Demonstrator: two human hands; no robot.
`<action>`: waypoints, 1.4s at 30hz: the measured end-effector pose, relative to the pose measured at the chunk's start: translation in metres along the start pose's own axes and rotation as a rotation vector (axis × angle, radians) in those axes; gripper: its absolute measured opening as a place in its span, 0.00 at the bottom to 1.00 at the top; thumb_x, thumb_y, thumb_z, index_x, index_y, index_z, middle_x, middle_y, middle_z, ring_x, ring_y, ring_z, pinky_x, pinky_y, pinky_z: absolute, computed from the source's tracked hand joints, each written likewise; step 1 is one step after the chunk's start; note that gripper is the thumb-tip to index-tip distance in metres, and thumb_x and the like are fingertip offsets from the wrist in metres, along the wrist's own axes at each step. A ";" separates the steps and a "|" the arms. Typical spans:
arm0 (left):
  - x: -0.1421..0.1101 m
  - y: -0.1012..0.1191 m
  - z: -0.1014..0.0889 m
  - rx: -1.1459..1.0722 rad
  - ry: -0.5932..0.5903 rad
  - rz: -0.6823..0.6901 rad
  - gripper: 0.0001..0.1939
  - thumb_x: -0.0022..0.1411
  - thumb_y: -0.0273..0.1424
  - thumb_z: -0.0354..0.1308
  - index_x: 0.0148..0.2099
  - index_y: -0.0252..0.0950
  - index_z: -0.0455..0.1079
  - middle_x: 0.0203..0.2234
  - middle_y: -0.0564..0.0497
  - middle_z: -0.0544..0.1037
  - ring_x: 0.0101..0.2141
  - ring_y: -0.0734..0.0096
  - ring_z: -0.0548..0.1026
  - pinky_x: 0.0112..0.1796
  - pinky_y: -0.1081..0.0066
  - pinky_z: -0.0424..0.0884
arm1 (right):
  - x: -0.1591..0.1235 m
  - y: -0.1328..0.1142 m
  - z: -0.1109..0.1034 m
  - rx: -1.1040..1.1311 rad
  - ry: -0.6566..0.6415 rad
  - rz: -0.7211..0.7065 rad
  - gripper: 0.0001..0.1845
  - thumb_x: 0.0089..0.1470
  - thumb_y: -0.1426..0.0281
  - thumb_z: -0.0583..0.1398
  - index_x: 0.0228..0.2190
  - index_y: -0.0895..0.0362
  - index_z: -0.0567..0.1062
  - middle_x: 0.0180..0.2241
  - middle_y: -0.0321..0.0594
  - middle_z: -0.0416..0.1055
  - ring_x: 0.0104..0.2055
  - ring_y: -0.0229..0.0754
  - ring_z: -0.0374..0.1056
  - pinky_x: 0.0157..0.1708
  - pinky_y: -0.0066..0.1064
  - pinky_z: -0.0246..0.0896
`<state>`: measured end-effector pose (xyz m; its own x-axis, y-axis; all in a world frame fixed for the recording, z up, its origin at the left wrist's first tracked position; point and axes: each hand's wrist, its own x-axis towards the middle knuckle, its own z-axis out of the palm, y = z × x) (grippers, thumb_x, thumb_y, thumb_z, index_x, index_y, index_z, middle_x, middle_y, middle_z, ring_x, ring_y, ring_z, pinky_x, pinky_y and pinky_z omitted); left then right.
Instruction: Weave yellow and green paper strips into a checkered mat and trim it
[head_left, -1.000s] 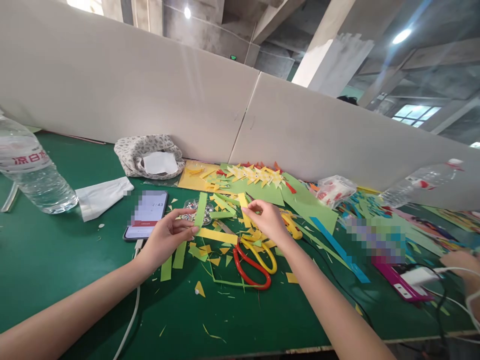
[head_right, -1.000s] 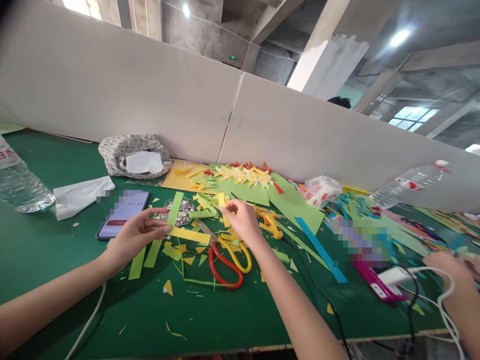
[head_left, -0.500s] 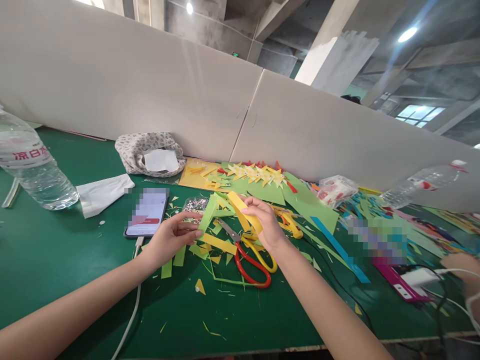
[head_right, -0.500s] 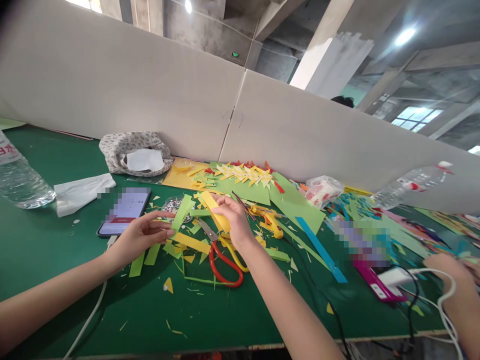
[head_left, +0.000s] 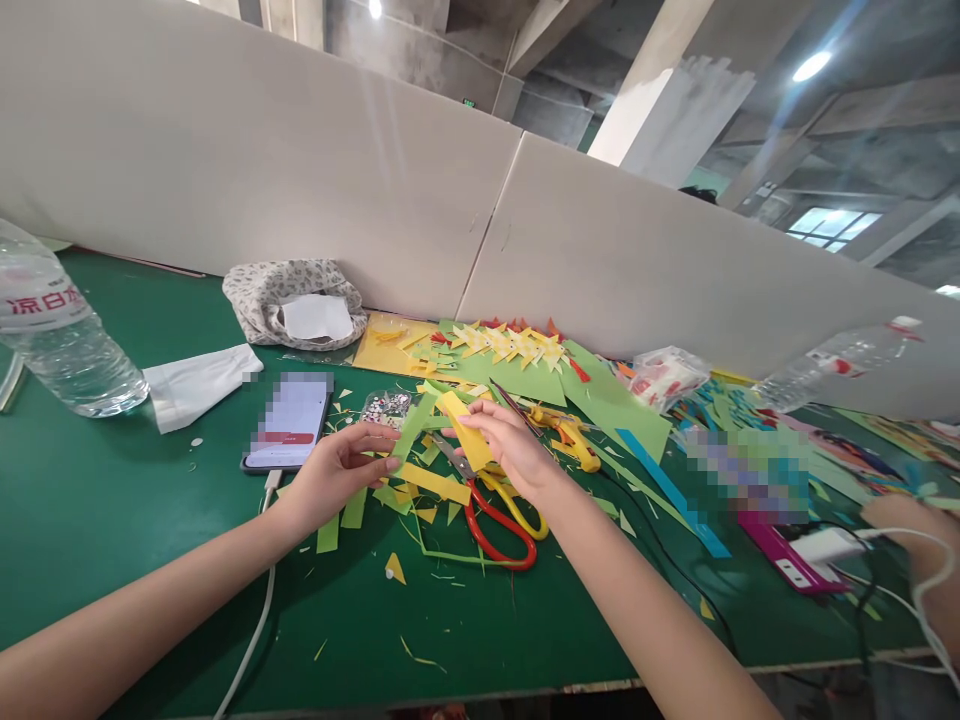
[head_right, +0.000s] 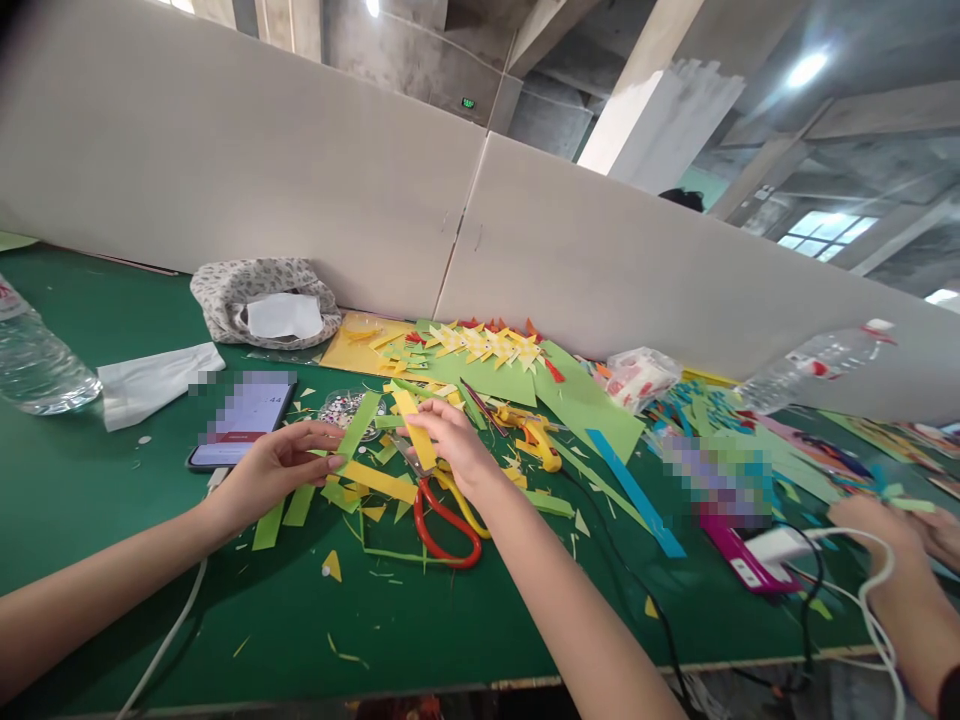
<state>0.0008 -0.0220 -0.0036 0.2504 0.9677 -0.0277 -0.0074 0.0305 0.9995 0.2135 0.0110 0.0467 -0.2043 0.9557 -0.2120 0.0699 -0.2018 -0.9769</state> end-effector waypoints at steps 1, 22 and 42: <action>0.000 -0.001 0.000 -0.008 -0.003 0.007 0.12 0.50 0.34 0.61 0.38 0.38 0.67 0.33 0.53 0.74 0.30 0.74 0.74 0.31 0.73 0.72 | -0.001 0.000 0.001 0.001 -0.018 0.005 0.11 0.41 0.65 0.62 0.24 0.54 0.63 0.32 0.35 0.68 0.40 0.46 0.69 0.32 0.33 0.64; -0.003 0.010 -0.001 -0.094 0.076 0.012 0.11 0.47 0.34 0.64 0.34 0.37 0.69 0.28 0.54 0.76 0.30 0.72 0.73 0.31 0.72 0.73 | -0.025 -0.025 -0.006 -0.807 -0.094 -0.797 0.03 0.50 0.69 0.59 0.26 0.53 0.70 0.44 0.37 0.70 0.46 0.43 0.66 0.48 0.42 0.59; 0.000 0.007 -0.002 0.000 -0.041 -0.133 0.11 0.47 0.39 0.63 0.30 0.37 0.74 0.24 0.53 0.74 0.25 0.75 0.71 0.26 0.76 0.71 | -0.007 -0.008 -0.007 -0.235 -0.088 -0.201 0.11 0.43 0.63 0.63 0.24 0.56 0.67 0.35 0.35 0.67 0.36 0.39 0.65 0.39 0.32 0.56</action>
<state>-0.0009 -0.0219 0.0035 0.2885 0.9441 -0.1593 0.0289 0.1577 0.9871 0.2216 0.0076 0.0563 -0.3198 0.9471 -0.0269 0.2407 0.0538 -0.9691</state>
